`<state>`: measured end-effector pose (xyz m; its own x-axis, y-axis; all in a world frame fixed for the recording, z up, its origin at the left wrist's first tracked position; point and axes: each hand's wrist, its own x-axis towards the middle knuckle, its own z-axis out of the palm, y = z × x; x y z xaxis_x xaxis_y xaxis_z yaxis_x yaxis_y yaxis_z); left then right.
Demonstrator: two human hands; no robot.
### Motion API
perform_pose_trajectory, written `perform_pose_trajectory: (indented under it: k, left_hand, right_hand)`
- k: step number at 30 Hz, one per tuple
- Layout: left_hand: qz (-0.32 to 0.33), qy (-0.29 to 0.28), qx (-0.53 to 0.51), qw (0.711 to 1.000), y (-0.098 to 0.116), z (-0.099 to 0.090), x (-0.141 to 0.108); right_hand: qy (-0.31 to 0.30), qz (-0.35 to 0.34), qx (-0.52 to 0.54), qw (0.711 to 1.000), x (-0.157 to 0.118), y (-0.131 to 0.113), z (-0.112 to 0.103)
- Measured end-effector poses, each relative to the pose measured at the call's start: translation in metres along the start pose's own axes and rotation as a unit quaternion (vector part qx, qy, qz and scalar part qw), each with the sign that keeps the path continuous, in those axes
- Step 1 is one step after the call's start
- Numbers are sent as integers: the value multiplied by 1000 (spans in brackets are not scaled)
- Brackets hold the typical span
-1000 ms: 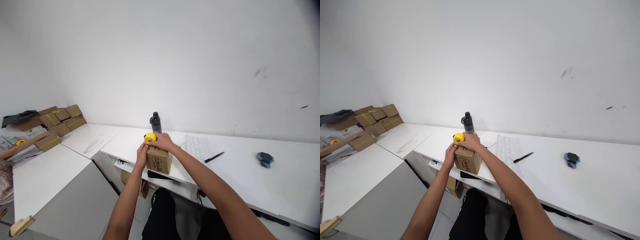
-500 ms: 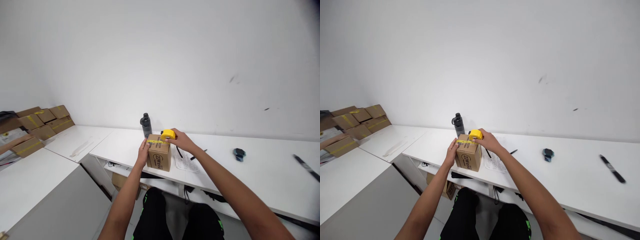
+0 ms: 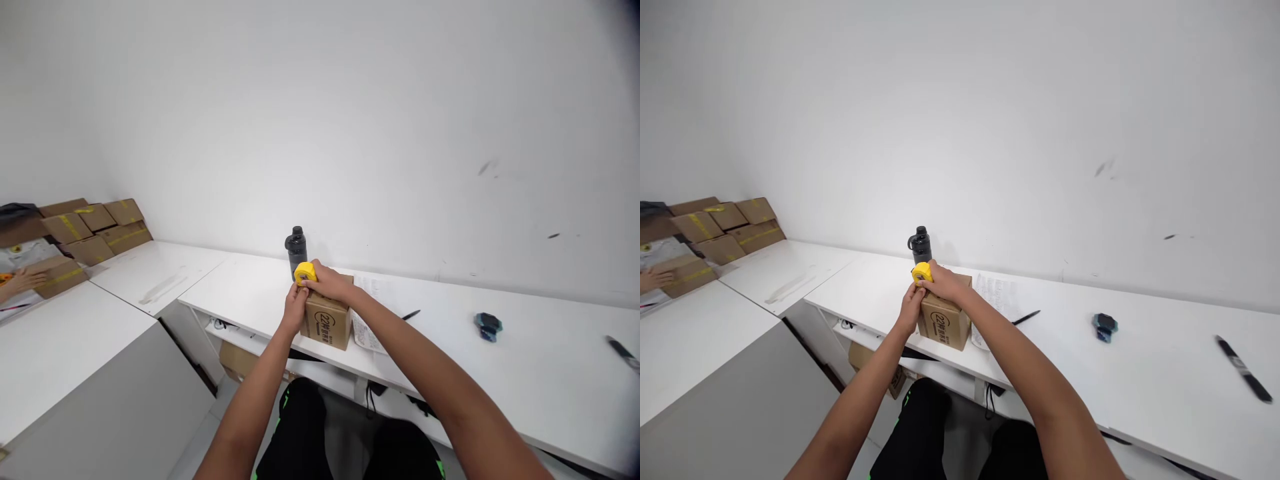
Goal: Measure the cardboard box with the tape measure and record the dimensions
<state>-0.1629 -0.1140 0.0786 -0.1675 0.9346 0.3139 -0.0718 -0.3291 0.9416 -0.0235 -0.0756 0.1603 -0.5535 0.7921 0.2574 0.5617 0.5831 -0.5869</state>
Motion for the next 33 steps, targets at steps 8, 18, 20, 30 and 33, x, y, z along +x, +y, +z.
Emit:
perform_pose_trajectory:
  k: [8,18,20,30,33]
  left_hand:
    - [-41,54,9,998,-10,-2,6]
    - [-41,65,0,997,-9,3,9]
    - [-39,66,-4,997,-9,3,9]
    - [-41,75,3,996,-9,2,9]
    - [-33,66,1,997,-5,2,7]
  right_hand:
    - [-29,58,-17,998,-45,19,-39]
    - [13,151,24,988,-121,62,-80]
    - [30,146,20,989,-121,62,-78]
    - [67,57,42,995,-49,27,-36]
    - [67,37,17,997,-21,14,-12]
